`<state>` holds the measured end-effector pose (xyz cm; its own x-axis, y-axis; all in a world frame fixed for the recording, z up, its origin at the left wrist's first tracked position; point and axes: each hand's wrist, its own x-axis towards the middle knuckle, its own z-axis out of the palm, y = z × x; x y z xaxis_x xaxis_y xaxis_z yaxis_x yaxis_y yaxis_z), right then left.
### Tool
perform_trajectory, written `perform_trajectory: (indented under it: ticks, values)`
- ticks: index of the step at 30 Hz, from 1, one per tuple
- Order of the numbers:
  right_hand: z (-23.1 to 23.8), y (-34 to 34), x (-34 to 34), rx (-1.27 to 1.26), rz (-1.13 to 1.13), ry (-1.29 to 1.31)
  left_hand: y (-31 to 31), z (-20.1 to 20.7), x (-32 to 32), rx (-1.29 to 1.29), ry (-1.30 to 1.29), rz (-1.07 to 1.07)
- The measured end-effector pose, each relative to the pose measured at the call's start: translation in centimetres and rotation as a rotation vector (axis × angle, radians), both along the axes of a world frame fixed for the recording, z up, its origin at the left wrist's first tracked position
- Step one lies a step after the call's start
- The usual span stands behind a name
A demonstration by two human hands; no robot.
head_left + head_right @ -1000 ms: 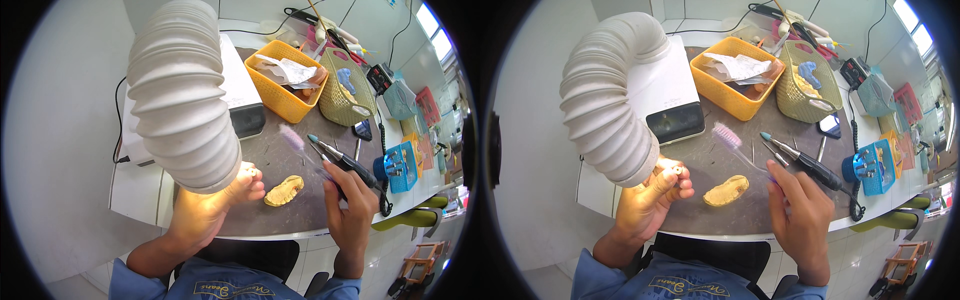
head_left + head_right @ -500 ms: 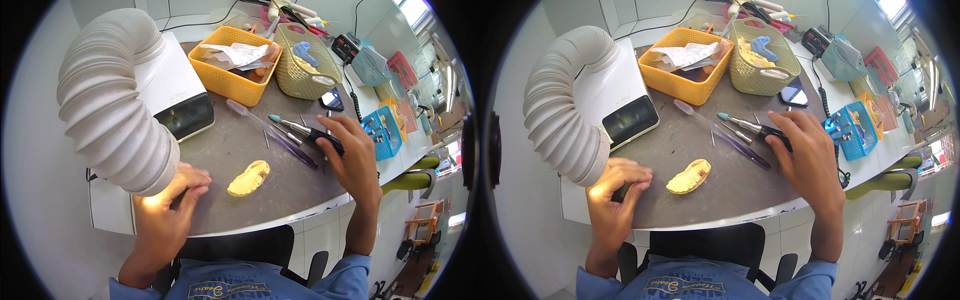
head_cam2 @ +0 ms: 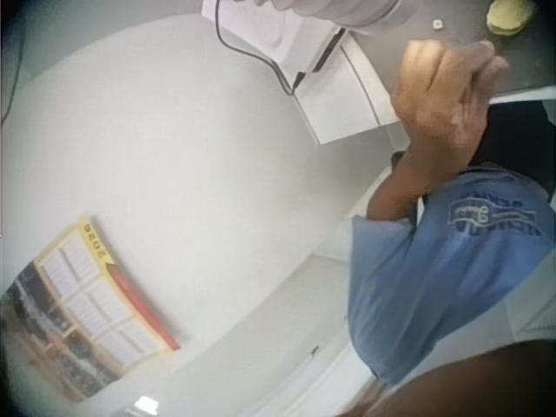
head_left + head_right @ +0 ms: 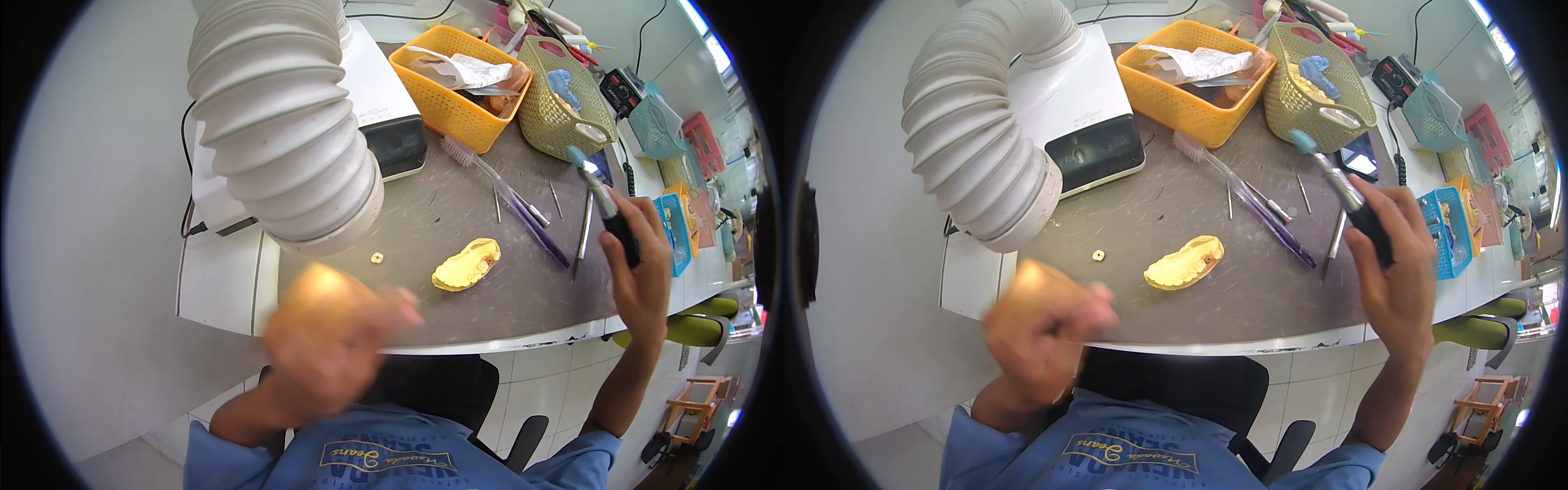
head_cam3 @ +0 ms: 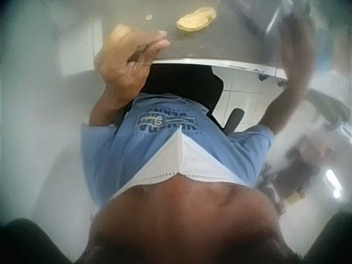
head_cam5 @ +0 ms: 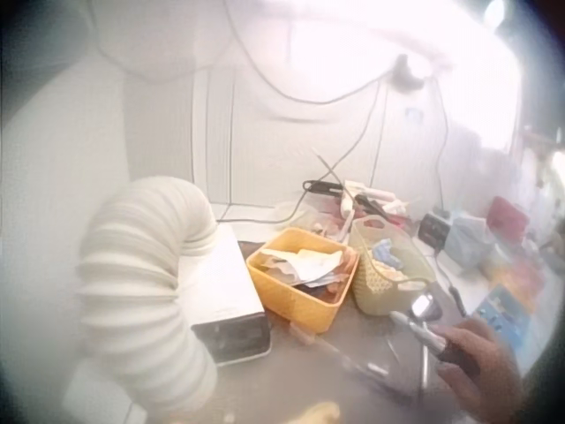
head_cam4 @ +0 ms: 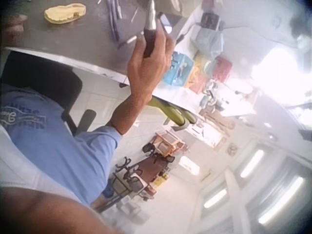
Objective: The person uses a rotary handpiece to grind and shape a small yellow dental component, likely a crown or bridge, while holding it under a suction tube. They switch between different burs and brushes to refine the surface and clean the object. The person also handles a yellow dental cast model, placing the component into a specific slot to check the fit.
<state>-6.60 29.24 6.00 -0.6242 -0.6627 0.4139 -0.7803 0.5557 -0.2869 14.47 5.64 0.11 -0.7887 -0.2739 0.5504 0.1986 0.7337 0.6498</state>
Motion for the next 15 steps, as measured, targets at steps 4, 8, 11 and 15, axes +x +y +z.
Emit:
perform_trajectory:
  ticks: [4,8,11,15]
  values:
    - [2.5,1.5,1.0,-0.042,0.060,-0.255,6.4,-2.4,-1.8,0.288,0.054,-0.483]
    - [3.9,1.9,1.9,-0.078,0.117,-0.580,14.0,-1.9,-7.8,0.802,0.125,-0.560]
    - [5.0,2.0,2.1,-0.082,0.114,-0.758,14.9,-2.2,-10.5,1.082,0.091,-0.778]
    - [5.6,3.0,0.6,-0.063,0.204,-0.849,14.7,-1.9,-11.2,1.209,0.041,-0.923]
